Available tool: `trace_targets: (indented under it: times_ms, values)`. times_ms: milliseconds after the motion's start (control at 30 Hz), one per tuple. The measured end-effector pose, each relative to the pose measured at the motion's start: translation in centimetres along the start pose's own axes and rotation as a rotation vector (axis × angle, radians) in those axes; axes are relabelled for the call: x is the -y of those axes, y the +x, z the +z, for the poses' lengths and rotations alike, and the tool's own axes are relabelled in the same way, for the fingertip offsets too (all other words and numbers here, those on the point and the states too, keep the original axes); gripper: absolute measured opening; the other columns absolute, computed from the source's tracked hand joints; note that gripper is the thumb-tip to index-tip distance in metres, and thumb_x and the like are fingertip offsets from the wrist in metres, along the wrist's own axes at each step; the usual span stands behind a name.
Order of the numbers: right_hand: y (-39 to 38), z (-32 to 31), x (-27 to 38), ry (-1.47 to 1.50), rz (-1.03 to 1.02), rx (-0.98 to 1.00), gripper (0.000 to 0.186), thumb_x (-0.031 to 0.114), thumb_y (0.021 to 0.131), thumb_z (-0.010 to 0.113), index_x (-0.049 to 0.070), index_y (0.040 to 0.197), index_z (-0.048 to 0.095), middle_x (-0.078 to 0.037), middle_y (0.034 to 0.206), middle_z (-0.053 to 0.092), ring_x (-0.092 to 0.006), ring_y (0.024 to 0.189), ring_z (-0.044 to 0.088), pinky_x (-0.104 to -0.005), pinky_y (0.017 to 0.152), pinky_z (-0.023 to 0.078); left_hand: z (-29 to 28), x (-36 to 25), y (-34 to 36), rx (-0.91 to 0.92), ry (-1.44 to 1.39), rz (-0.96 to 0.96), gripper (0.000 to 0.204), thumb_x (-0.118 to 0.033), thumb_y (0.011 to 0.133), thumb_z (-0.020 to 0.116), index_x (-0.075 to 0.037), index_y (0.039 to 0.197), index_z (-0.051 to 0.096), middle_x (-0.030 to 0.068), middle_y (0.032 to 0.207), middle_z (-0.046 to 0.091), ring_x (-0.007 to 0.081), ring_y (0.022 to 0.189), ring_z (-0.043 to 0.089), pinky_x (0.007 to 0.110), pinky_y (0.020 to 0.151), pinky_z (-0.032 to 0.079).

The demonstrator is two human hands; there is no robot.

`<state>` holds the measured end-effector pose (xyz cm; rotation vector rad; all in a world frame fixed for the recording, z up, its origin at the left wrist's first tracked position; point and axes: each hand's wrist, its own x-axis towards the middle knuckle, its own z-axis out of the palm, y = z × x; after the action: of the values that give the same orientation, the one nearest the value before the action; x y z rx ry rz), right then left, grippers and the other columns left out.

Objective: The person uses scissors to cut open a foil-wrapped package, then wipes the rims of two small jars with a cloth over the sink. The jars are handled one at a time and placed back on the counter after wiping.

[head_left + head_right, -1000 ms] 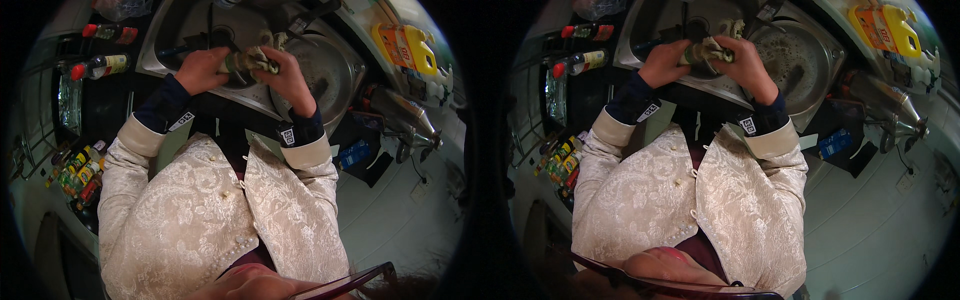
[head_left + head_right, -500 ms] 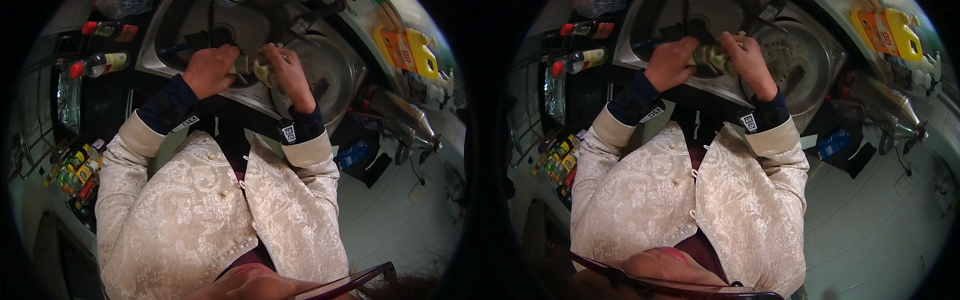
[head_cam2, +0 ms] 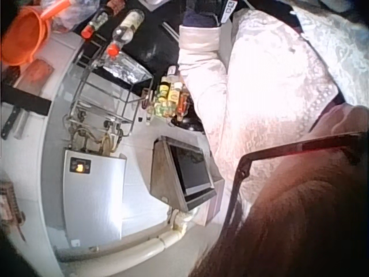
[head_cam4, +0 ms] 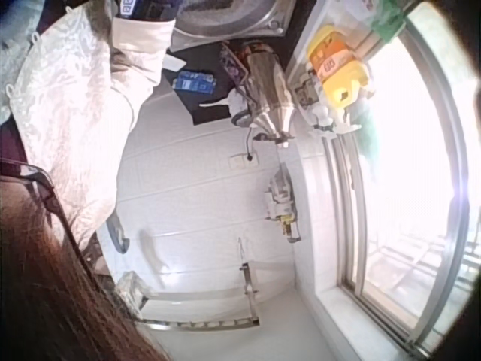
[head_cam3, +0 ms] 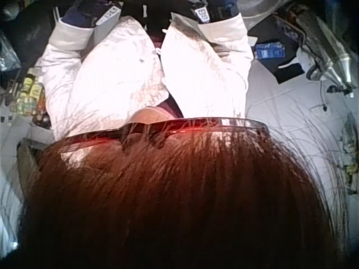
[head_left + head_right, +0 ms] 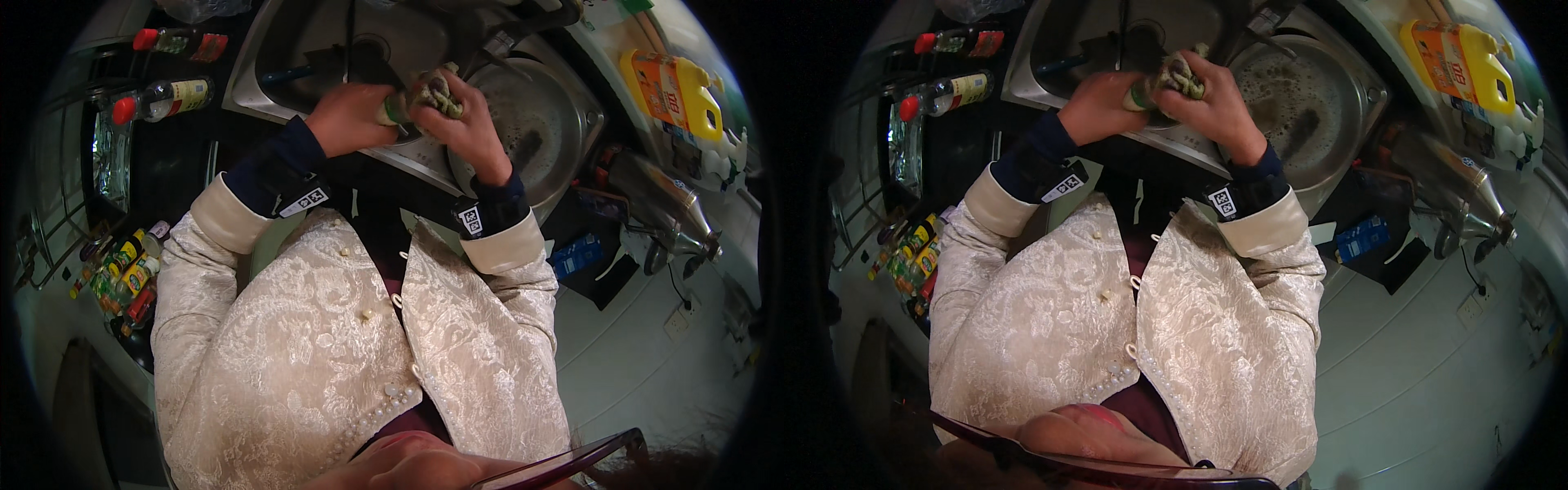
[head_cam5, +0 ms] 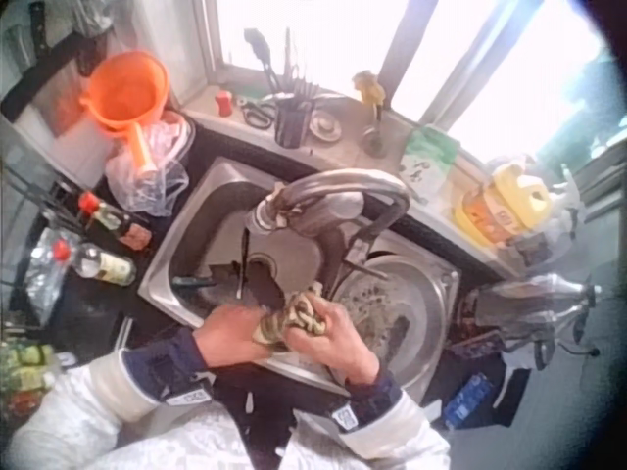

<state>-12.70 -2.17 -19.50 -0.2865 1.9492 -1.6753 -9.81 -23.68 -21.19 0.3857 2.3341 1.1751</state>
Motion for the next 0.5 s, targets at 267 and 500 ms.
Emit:
trace_targets:
  times_ms: [267, 500]
  values:
    - [1.2, 2.5, -2.0, 0.345, 0.251, -0.306, 0.02, 0.018, 0.091, 0.068, -0.002, 0.095, 0.065, 0.001, 0.079, 0.064, -0.005, 0.073, 0.055, -0.025, 0.063, 0.046, 0.5, 1.0, 1.8, -0.225, 0.594, 0.115, 0.042, -0.025, 0.07, 0.083, -0.008, 0.1, 0.06, 0.0108, 0.092, 0.067, 0.0323, 0.083, 0.07, 0.042, 0.07, 0.055]
    - [1.3, -0.1, -1.7, 0.071, 0.232, -0.119, 0.031, 0.024, 0.09, 0.07, -0.001, 0.107, 0.067, -0.005, 0.084, 0.069, -0.0083, 0.076, 0.06, -0.0286, 0.068, 0.05, 0.8, 2.9, 1.3, -0.186, 0.353, 0.09, 0.055, -0.022, 0.069, 0.083, -0.009, 0.118, 0.062, 0.0164, 0.107, 0.069, 0.0361, 0.091, 0.069, 0.044, 0.074, 0.056]
